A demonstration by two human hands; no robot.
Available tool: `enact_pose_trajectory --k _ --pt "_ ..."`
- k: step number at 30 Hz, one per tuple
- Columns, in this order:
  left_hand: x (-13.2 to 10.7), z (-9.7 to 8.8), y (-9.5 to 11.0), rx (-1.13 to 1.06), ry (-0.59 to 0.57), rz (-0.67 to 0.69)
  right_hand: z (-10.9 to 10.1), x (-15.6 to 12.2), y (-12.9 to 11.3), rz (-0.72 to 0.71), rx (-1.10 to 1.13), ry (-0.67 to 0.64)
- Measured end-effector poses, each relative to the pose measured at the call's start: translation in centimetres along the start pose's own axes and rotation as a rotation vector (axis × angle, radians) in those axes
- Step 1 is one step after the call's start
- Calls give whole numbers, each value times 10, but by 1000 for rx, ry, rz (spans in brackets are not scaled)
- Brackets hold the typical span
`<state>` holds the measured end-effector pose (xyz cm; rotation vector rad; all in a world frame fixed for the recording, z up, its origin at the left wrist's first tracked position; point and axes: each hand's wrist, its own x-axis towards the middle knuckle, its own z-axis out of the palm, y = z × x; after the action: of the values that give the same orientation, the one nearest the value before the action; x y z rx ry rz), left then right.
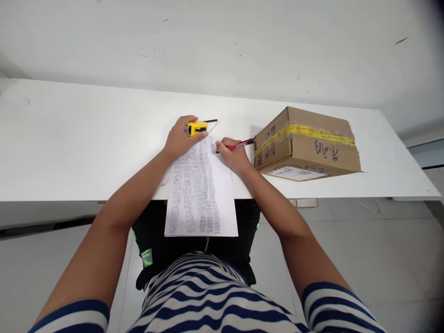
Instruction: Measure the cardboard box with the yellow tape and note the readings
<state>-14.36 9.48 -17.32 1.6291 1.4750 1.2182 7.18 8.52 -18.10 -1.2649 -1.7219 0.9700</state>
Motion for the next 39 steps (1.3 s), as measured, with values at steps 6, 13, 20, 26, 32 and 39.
enact_pose_trajectory --k 6,13,20,26,32,39 --pt "0 1 -1 -1 1 20 1 0 2 -3 9 54" --pt "-1 1 -1 -6 0 8 -1 -1 -2 22 34 -1" --pt "0 1 -2 -11 3 9 -1 -1 -1 18 44 14" --pt "-2 -2 3 20 5 -4 2 1 -3 -32 38 36" --pt "-1 -6 4 34 1 -47 5 4 -3 -49 3 -13" --pt "0 -9 3 35 -4 -51 6 6 -4 -55 -23 -38"
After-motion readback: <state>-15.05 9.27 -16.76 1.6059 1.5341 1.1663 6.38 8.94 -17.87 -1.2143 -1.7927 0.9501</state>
